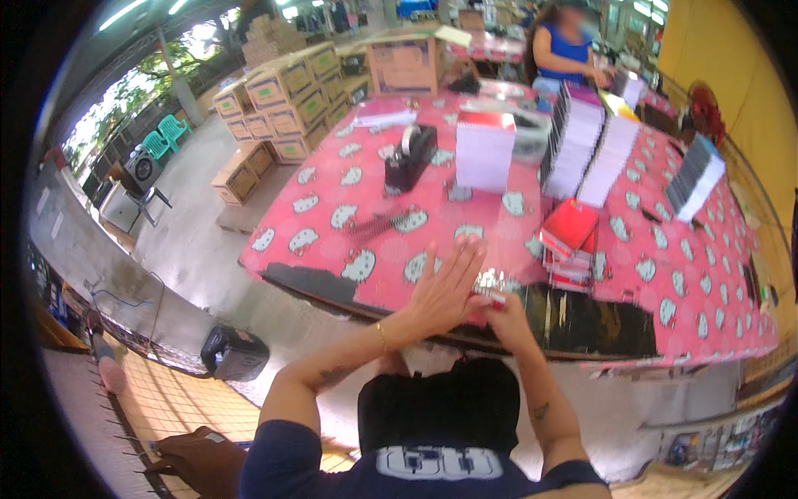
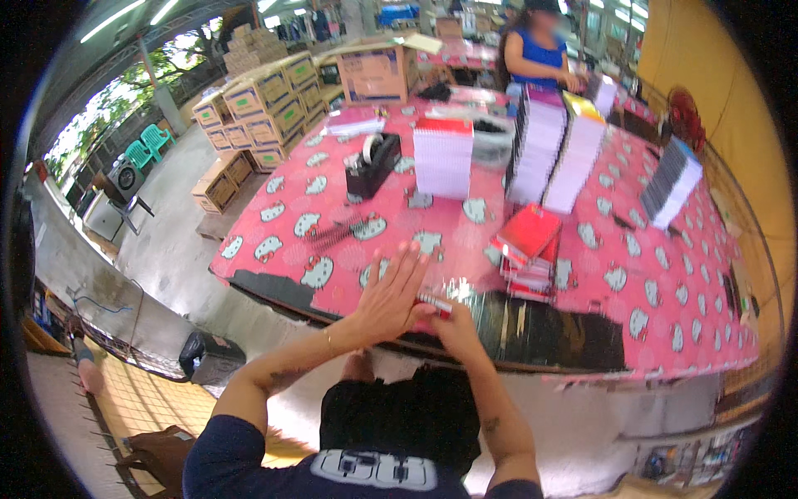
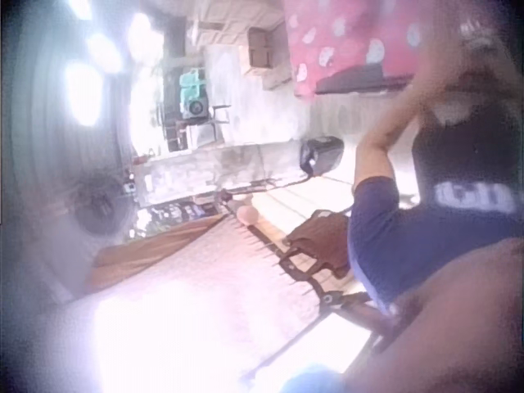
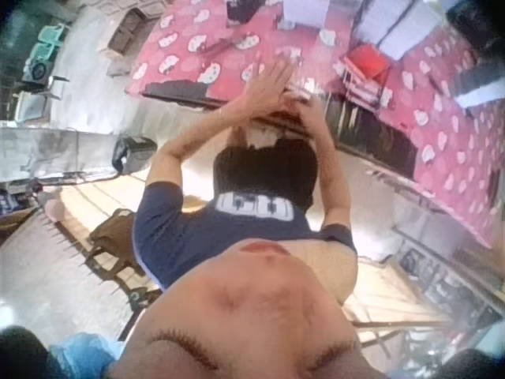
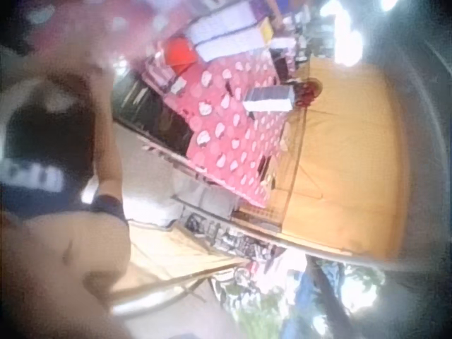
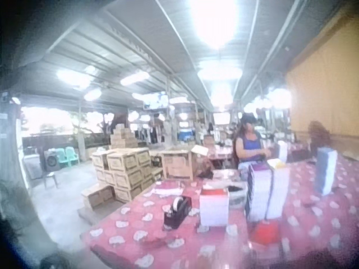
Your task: The person wraps notebooks in plastic sleeves by hand, sliding each notebook into a sleeve, folding the edges, and placing the finished items into a stack.
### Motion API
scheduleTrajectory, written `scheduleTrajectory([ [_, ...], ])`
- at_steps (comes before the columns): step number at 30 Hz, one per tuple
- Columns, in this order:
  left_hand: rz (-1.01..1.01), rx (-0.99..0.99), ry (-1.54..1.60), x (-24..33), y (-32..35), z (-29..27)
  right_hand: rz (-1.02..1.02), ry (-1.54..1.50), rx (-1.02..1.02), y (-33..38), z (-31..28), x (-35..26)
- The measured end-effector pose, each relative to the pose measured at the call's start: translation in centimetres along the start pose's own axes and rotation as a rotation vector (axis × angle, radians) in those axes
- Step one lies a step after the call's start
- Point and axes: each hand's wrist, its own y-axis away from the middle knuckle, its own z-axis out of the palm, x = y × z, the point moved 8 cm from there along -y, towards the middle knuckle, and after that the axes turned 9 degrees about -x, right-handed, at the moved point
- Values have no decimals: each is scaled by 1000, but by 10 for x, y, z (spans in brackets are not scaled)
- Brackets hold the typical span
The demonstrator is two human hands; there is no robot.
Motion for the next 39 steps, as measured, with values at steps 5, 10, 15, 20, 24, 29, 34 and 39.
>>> scheduleTrajectory([
  [5, 74, -101, 39, 22, 20, 45, -136, 114, 1, -9, -18, 26],
  [10, 110, 24, 111, 22, 18, 40, -123, 147, 6, -9, -21, 31],
  [15, 38, 208, 281, 4, -13, -13, -58, 89, -10, -6, -16, 23],
  [20, 102, 129, 388, -1, -17, -4, -168, 332, -6, 11, -29, -26],
  [24, 107, 175, 366, 0, -17, -1, -77, 340, -12, 21, -60, -36],
  [29, 96, 173, 355, 0, -16, -1, -117, 515, -82, 12, -55, -51],
  [34, 111, 130, 386, 3, -19, -5, -379, 763, -79, 10, -38, -71],
  [39, 148, 74, 324, 2, -23, -11, -164, 825, 291, 9, -49, -54],
])
